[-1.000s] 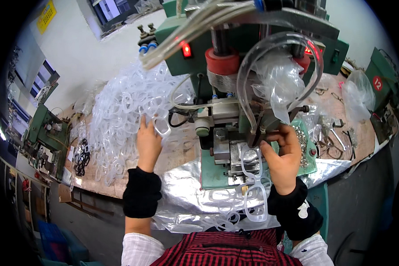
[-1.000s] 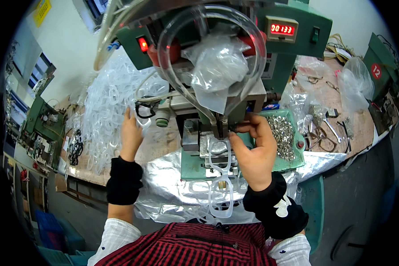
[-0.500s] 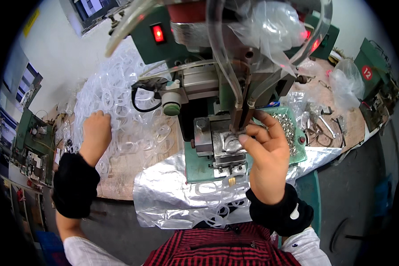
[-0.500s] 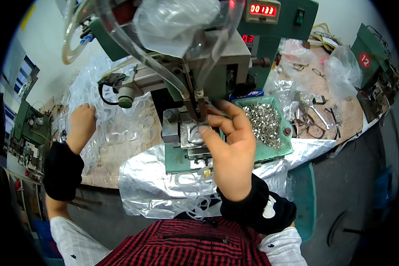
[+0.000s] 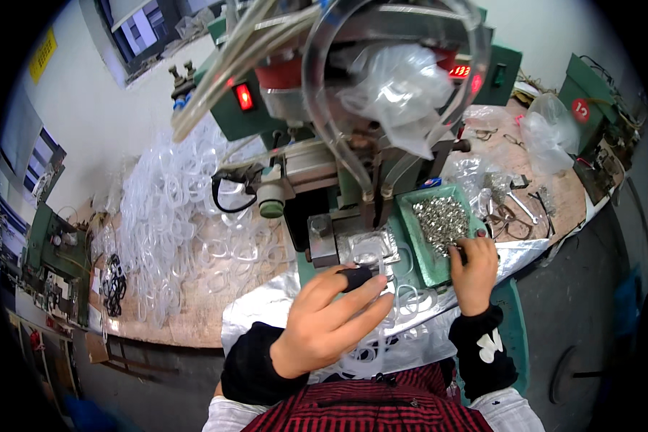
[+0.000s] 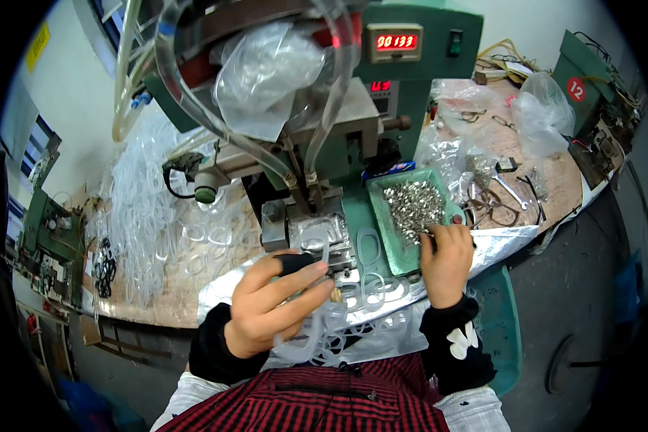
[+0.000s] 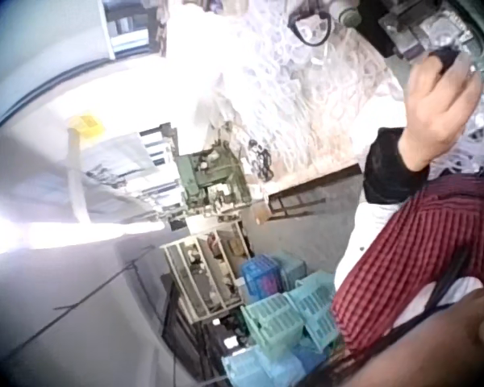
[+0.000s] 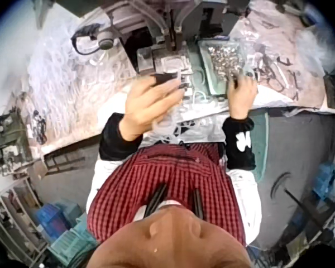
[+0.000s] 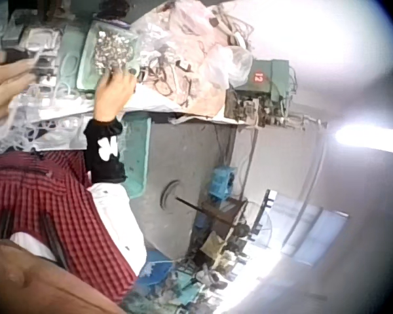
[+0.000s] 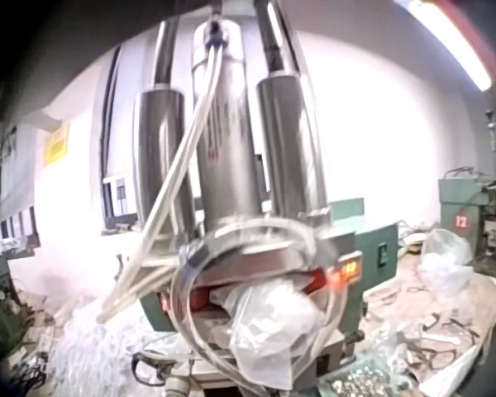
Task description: The person repeatedly picks up clear plastic loops and small metal components, places them into a machine, and operates the machine to process them. The person then removes the processed items and places them on the table, continuing the cycle.
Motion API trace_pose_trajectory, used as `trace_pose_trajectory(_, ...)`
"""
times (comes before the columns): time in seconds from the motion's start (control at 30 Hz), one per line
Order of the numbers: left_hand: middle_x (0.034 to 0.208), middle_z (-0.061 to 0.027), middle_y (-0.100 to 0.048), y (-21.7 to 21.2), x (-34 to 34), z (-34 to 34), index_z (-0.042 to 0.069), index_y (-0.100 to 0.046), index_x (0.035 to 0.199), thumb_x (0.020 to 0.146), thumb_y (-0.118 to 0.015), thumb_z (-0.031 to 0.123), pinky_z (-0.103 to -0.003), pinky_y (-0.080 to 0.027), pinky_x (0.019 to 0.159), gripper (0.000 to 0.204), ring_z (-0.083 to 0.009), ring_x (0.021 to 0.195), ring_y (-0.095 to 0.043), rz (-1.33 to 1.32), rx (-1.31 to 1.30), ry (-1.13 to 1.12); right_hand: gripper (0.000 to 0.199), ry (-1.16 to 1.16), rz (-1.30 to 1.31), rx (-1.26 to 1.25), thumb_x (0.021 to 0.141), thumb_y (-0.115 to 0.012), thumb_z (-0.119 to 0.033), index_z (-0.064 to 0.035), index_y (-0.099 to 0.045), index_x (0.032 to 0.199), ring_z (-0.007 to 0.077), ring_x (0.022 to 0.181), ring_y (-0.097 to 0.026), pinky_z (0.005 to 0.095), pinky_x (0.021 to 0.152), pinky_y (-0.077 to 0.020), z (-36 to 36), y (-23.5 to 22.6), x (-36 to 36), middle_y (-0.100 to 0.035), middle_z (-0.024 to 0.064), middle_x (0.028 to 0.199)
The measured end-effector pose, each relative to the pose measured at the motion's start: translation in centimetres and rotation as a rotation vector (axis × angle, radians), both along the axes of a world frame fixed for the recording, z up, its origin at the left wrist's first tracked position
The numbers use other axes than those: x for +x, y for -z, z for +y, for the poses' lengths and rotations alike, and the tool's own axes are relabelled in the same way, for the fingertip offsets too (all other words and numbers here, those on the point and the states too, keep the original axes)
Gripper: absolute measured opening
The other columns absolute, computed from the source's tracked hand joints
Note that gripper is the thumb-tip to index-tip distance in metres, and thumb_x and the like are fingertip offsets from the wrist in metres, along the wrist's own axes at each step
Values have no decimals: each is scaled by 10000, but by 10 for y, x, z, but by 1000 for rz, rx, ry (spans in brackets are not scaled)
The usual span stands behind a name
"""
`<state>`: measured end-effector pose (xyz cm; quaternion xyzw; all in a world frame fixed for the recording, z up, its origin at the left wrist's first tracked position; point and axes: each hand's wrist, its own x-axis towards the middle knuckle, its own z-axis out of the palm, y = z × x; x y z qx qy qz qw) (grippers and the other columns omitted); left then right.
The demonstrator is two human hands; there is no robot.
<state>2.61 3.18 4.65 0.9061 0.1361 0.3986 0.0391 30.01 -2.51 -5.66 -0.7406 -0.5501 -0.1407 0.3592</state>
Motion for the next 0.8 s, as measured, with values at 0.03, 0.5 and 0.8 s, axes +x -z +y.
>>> trace_pose_trajectory(0.03,1157,-90,-696,3,6,-1,74,-744,1027,649,-696,52,-444,-550,900,382,-269,900,-596,26,-26,-19,114,-46,18,8,761,-749,-66,-13,-672,827,365,872,-575,451,800,-461,10,-2,1,-628,146,840)
trace_pose_trajectory(0.5,1076,-69,-696,6,25,-8,70,-730,980,651,-742,25,-416,-545,865,332,-245,845,-598,19,-28,-102,181,-158,-126,11,738,-746,-167,-107,-692,899,363,1088,-561,469,795,-507,89,-11,-6,-597,154,1130)
trace_pose_trajectory(0.8,1472,-213,-466,94,-70,-65,164,-508,1388,722,-887,331,-543,-401,1068,784,-415,1302,-494,-136,-143,-242,160,-106,556,90,918,-666,-72,-3,-686,1062,216,957,-639,323,857,-492,22,31,19,-686,89,1023)
